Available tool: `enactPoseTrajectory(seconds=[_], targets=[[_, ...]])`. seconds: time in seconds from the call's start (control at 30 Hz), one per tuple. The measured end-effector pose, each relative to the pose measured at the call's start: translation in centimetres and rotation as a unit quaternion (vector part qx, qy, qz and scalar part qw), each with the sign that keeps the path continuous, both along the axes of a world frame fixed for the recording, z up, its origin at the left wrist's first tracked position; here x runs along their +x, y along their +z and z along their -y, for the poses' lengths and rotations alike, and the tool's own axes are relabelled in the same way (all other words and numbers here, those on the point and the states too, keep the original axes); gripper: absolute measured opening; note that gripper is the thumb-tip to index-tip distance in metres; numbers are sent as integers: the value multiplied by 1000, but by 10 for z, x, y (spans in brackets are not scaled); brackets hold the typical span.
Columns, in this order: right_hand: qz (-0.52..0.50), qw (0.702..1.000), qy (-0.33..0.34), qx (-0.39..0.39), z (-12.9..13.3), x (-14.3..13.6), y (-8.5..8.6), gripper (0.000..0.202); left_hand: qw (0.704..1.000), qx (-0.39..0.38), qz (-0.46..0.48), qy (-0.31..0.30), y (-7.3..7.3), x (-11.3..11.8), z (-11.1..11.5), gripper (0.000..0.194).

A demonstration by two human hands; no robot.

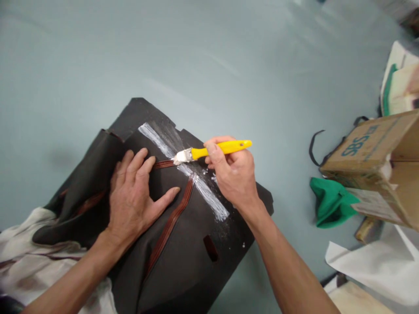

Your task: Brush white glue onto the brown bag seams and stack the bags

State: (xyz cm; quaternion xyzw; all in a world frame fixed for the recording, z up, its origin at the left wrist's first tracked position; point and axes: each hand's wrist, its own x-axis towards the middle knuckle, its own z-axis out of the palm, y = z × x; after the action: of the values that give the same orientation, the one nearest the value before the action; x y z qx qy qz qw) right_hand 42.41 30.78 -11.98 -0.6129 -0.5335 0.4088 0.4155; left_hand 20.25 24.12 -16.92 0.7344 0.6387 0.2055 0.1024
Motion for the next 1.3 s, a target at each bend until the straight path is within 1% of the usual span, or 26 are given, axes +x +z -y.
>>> enactPoseTrajectory(seconds=[0.07, 0.1, 0.23, 0.27, 0.4, 0.6, 0.67, 0.8, 0.93, 1.07, 1.17, 1.3], targets=[[12, 1000, -19, 18, 1, -1, 1, 29, 1000, 4, 5, -2, -1, 0, 0, 80], [29, 999, -17, 21, 3, 0, 3, 29, 1000, 7, 7, -2, -1, 0, 0, 80], [78, 997, 26, 11, 6, 0, 7, 23, 1000, 6, 3, -3, 0, 0, 0, 80], [79, 996, 25, 15, 5, -2, 7, 21, 1000, 5, 3, -3, 0, 0, 0, 80], [85, 994, -23, 62, -4, -12, 11, 21, 1000, 7, 7, -5, 0, 0, 0, 81], [102, 994, 19, 40, -12, -24, 8, 21, 1000, 2, 9, -7, 0, -1, 1, 81], [108, 993, 9, 53, -13, -27, 9, 20, 1000, -2, 11, -6, 0, -1, 1, 81], [143, 985, -12, 93, -11, -28, 17, 22, 1000, -5, 12, -5, 1, 0, 2, 78], [200, 974, 37, 99, -7, -28, 16, 20, 1000, -1, -1, -7, 2, 0, 2, 73], [169, 978, 35, 116, -7, -28, 11, 19, 1000, 2, -17, -9, 3, 1, 2, 69], [154, 981, 41, 108, -10, -27, 11, 17, 1000, -1, -19, -6, 3, 1, 2, 68], [133, 985, 57, 97, -22, -36, 4, 18, 1000, 0, -20, -5, 3, 1, 2, 67]])
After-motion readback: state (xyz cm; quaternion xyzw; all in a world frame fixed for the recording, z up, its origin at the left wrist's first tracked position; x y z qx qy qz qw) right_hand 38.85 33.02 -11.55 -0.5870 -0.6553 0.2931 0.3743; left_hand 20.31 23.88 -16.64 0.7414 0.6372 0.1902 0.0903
